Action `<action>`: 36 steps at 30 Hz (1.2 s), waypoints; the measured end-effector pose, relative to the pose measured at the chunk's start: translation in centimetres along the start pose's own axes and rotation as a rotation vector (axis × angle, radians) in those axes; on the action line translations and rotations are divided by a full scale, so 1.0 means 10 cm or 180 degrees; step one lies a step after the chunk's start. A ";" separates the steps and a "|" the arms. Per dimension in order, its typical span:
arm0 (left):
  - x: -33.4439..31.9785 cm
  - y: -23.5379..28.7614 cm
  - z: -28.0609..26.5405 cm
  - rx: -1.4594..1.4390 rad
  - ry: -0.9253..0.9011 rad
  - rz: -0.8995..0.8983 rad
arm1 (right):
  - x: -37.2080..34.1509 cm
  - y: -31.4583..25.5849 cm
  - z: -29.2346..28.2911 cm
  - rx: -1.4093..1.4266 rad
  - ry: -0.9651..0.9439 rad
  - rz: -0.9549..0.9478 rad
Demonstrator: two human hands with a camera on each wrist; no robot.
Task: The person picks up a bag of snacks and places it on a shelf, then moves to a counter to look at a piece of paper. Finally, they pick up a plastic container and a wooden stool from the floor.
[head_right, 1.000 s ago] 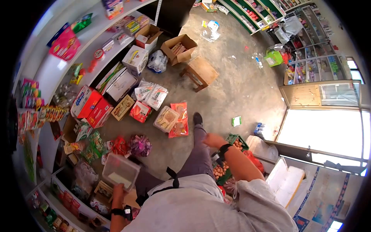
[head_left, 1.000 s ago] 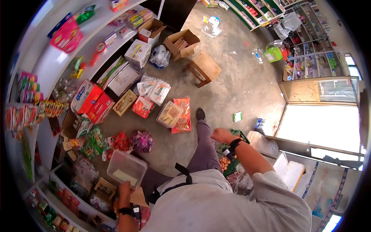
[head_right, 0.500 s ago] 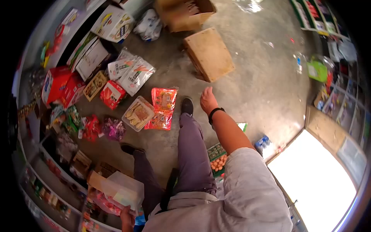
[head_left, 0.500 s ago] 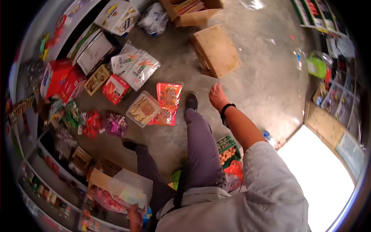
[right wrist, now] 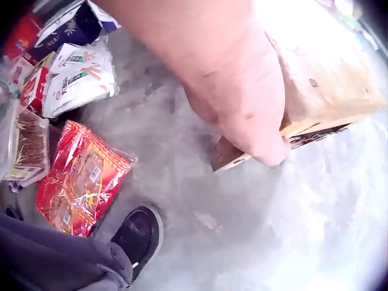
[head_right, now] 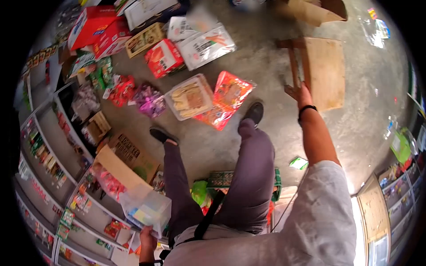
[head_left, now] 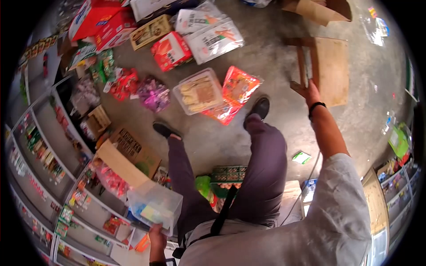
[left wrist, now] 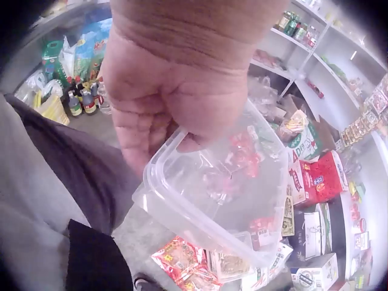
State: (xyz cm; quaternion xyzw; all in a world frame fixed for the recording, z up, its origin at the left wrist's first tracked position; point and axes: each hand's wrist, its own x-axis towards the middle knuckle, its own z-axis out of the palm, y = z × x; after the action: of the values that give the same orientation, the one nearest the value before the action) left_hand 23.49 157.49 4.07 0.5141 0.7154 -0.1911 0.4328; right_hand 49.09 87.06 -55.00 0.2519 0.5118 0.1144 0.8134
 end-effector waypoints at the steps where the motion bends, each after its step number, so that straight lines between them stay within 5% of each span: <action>1: 0.02 0.03 -0.05 0.0080 0.0073 0.0067 | -0.16 0.18 0.04 -0.0411 0.0513 -0.0458; 4: 0.09 0.26 -0.22 0.0222 -0.0049 0.0126 | -0.79 0.63 -0.16 -0.2388 0.0715 -0.0292; 8: -0.12 0.96 0.10 0.0265 -0.0121 0.0379 | -1.57 0.89 -0.89 -0.8414 0.1198 0.0203; 9: -0.10 1.11 0.07 0.0348 -0.0178 0.0431 | -1.82 1.27 -0.88 -1.0500 0.1630 0.1311; 11: 0.09 1.38 -0.19 0.0377 -0.0307 0.0568 | -2.18 1.89 -1.03 -1.2081 0.2340 0.2999; 16: 1.01 2.10 -0.84 0.0207 -0.0823 0.0677 | -2.67 3.49 -1.37 -1.0699 0.3181 0.3348; 20: 2.11 2.94 -1.21 0.0208 -0.1102 0.0866 | -2.83 5.20 -1.75 -1.0508 0.3594 0.3084; 22: 2.56 3.54 -1.39 0.0405 -0.1348 0.0859 | -2.74 6.36 -1.67 -0.9809 0.3629 0.3605; 26: 2.97 4.35 -2.09 0.0211 -0.1504 0.0875 | -2.56 8.12 -1.97 -1.0114 0.3327 0.3709; 28: 3.15 4.59 -2.57 0.0089 -0.1463 0.0921 | -2.47 8.54 -2.40 -0.9789 0.2977 0.2884; 31: 3.38 4.93 -3.07 0.0395 -0.1344 0.1095 | -2.21 9.09 -2.59 -0.9691 0.2850 0.2888; 36: 3.27 5.25 -3.21 0.1304 -0.1103 0.1321 | -1.43 9.02 -3.49 -0.9466 0.2764 0.1645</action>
State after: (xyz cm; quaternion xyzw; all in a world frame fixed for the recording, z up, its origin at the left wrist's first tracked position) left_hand 54.05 220.14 4.13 0.6850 0.4581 -0.3231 0.4653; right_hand 18.06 167.34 -8.53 -0.7175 0.0753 0.6881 0.0785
